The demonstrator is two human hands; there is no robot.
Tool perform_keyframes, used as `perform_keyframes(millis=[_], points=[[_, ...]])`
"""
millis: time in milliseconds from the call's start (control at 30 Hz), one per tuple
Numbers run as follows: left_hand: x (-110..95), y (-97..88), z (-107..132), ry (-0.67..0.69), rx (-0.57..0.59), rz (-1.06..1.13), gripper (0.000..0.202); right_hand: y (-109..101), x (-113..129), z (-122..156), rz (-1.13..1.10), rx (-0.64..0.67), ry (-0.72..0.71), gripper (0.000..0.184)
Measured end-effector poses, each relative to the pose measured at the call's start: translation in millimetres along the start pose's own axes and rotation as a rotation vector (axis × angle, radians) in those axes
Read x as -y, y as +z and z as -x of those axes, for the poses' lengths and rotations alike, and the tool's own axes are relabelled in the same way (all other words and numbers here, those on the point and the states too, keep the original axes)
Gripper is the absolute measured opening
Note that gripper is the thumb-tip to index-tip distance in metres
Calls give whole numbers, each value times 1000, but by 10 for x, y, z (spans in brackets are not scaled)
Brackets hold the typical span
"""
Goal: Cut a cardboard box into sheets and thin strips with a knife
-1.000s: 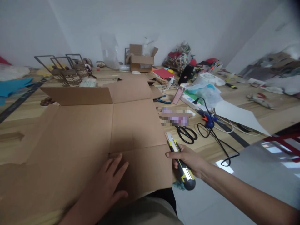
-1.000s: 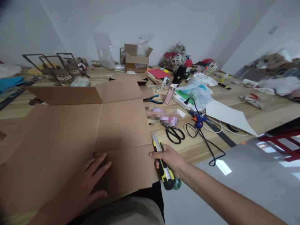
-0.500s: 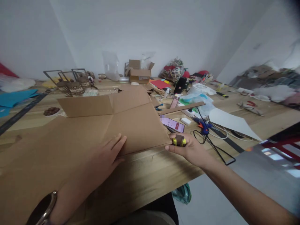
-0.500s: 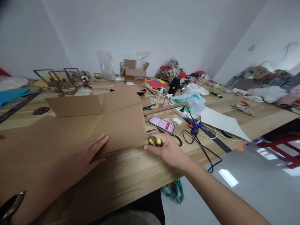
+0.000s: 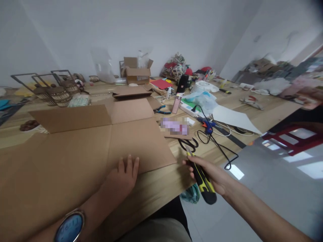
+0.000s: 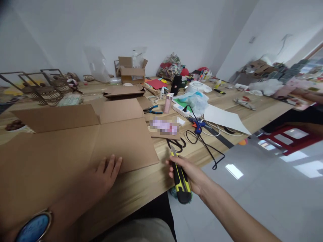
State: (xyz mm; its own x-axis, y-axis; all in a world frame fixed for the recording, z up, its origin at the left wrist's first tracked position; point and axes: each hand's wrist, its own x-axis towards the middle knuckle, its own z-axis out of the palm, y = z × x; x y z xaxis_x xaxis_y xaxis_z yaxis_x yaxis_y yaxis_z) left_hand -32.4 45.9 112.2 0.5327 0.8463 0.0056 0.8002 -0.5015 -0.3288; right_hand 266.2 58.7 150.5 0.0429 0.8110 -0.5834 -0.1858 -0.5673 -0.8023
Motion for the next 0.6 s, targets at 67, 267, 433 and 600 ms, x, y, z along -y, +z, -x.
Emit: perform_keyframes(millis=[67,267,433,600], points=[[-49,118,19,-16,13,59,64,-98,-1,69,-155,37,12,16],[-96,291,19,-25,63,161,49,-282,-402,187,-282,55,-45,26],[-61,333,7,5,55,121,44,-311,-781,299,-371,161,-31,54],[-14,415,34,140,-36,-122,43,-353,-942,483,-309,287,-51,46]])
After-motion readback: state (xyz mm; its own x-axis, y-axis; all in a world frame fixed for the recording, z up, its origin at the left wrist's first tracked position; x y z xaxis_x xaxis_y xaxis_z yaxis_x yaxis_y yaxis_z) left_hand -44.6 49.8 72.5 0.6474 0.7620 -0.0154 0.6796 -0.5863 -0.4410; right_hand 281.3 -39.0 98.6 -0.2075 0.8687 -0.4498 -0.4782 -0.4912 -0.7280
